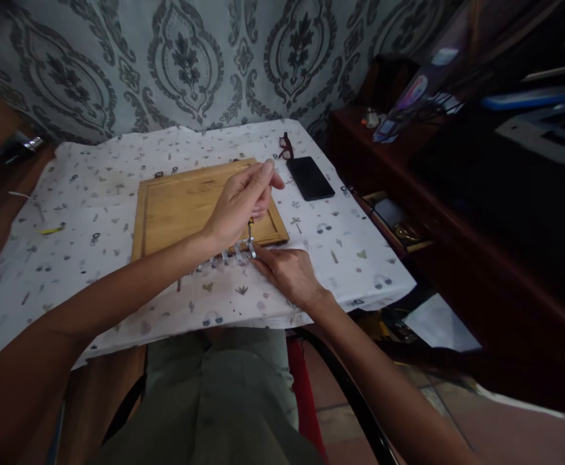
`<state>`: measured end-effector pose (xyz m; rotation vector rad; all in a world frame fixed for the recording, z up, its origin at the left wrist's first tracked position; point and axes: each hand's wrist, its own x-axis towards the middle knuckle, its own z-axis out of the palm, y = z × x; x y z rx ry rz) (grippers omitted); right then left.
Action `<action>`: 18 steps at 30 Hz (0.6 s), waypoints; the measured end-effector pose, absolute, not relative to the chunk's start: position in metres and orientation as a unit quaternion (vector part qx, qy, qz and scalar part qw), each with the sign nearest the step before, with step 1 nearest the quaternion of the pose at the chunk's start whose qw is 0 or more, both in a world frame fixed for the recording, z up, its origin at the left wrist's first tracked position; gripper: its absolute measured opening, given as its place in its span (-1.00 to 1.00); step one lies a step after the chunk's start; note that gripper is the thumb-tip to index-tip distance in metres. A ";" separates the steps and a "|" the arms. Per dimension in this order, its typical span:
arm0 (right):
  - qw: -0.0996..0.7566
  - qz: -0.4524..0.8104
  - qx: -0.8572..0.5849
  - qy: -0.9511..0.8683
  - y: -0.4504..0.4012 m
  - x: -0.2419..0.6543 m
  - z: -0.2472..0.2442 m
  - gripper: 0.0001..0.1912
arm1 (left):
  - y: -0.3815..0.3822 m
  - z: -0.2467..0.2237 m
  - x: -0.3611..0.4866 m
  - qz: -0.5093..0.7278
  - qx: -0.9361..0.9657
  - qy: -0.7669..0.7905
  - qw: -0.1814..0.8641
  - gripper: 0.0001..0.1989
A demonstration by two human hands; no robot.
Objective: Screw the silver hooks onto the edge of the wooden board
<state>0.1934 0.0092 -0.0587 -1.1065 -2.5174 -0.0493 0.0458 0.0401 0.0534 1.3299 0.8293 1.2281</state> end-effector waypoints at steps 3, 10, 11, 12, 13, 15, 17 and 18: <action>0.192 -0.018 -0.391 -0.900 0.009 0.194 -0.058 -0.53 | 0.042 0.053 0.048 0.513 0.563 0.345 0.548 -0.51; 0.200 -0.005 -0.395 -0.897 0.009 0.194 -0.059 -0.54 | 0.048 0.053 0.045 0.439 0.611 0.316 0.578 -0.61; 0.200 -0.004 -0.395 -0.897 0.009 0.194 -0.059 -0.54 | 0.047 0.054 0.045 0.440 0.617 0.319 0.570 -0.63; 0.201 -0.003 -0.395 -0.897 0.009 0.194 -0.059 -0.53 | 0.046 0.054 0.044 0.445 0.625 0.325 0.553 -0.64; 0.203 -0.002 -0.394 -0.897 0.009 0.194 -0.058 -0.53 | 0.044 0.055 0.044 0.455 0.634 0.334 0.529 -0.66; 0.206 -0.003 -0.390 -0.898 0.009 0.194 -0.058 -0.51 | 0.039 0.056 0.043 0.483 0.647 0.348 0.477 -0.68; 0.207 -0.006 -0.386 -0.899 0.008 0.194 -0.057 -0.50 | 0.034 0.057 0.044 0.505 0.647 0.347 0.454 -0.70; 0.206 -0.009 -0.386 -0.899 0.008 0.194 -0.057 -0.50 | 0.032 0.058 0.044 0.513 0.642 0.344 0.455 -0.71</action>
